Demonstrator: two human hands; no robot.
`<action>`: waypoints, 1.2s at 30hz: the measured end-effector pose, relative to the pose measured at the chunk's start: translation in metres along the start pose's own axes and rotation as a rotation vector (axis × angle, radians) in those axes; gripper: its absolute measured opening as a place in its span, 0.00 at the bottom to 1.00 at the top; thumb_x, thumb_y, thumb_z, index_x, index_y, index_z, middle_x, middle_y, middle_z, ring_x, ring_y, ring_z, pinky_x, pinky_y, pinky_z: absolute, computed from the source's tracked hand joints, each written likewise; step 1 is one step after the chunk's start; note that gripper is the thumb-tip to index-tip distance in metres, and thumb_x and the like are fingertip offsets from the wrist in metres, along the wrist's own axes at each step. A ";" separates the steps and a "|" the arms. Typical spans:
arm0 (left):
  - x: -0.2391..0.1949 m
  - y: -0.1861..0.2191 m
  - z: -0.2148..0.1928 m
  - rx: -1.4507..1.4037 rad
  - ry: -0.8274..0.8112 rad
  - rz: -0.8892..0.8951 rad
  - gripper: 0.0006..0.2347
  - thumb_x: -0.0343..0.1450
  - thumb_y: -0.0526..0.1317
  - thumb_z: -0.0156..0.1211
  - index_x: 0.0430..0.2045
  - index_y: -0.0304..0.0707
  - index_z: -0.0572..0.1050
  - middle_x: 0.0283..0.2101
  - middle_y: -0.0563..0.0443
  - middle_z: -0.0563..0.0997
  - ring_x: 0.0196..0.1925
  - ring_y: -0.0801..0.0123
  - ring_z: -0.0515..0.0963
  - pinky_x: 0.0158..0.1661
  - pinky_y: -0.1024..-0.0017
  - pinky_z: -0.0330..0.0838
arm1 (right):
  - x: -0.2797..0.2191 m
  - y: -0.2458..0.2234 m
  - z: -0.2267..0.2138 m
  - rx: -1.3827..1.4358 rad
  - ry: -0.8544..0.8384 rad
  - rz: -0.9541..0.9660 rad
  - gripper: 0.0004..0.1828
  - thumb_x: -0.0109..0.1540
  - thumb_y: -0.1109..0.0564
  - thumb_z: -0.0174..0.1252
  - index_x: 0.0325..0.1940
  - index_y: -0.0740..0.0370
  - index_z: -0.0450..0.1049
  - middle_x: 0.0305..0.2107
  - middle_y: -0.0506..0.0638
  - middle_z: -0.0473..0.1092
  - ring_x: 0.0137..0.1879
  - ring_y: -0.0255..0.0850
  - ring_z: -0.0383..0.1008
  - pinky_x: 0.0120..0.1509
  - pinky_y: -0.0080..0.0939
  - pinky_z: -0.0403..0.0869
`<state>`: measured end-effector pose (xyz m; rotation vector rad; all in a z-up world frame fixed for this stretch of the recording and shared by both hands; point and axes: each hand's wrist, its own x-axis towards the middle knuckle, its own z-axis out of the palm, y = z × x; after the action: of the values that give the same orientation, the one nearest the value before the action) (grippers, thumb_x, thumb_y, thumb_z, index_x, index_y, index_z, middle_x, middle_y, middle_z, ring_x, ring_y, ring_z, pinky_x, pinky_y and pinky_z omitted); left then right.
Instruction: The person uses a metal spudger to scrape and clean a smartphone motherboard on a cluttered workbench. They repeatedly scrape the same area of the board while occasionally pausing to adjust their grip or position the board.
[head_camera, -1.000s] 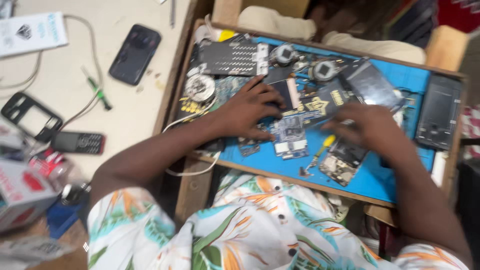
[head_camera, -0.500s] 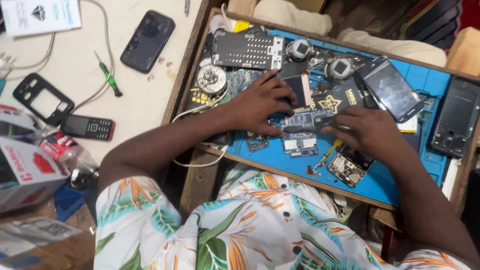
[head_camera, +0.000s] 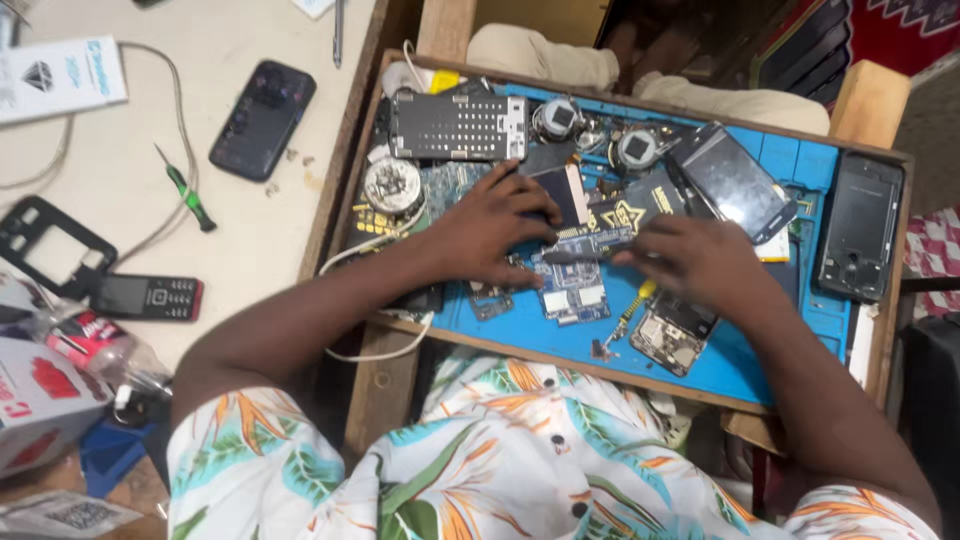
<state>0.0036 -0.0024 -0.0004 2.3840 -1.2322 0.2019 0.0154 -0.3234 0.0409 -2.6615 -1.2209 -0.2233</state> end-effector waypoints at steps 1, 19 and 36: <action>0.000 0.000 -0.002 0.009 -0.012 -0.005 0.23 0.61 0.60 0.69 0.40 0.45 0.82 0.55 0.51 0.76 0.66 0.56 0.66 0.72 0.43 0.42 | 0.001 0.000 0.001 -0.003 0.004 0.005 0.15 0.61 0.42 0.64 0.31 0.54 0.79 0.34 0.45 0.77 0.32 0.45 0.78 0.32 0.44 0.74; 0.000 0.002 -0.006 0.000 -0.008 -0.017 0.23 0.61 0.59 0.69 0.41 0.45 0.82 0.55 0.53 0.76 0.66 0.58 0.68 0.73 0.44 0.43 | 0.000 0.005 0.008 0.074 -0.037 0.002 0.16 0.61 0.40 0.61 0.32 0.52 0.80 0.31 0.44 0.75 0.32 0.45 0.78 0.32 0.48 0.74; -0.002 0.001 -0.007 0.001 0.003 0.000 0.24 0.62 0.59 0.68 0.43 0.42 0.81 0.56 0.51 0.76 0.67 0.56 0.67 0.73 0.44 0.42 | 0.004 -0.006 0.009 0.111 -0.076 -0.005 0.14 0.60 0.42 0.62 0.32 0.54 0.80 0.30 0.46 0.75 0.32 0.47 0.77 0.33 0.50 0.74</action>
<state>0.0025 0.0018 0.0058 2.3836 -1.2305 0.2058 0.0141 -0.3142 0.0342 -2.5935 -1.2240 -0.0537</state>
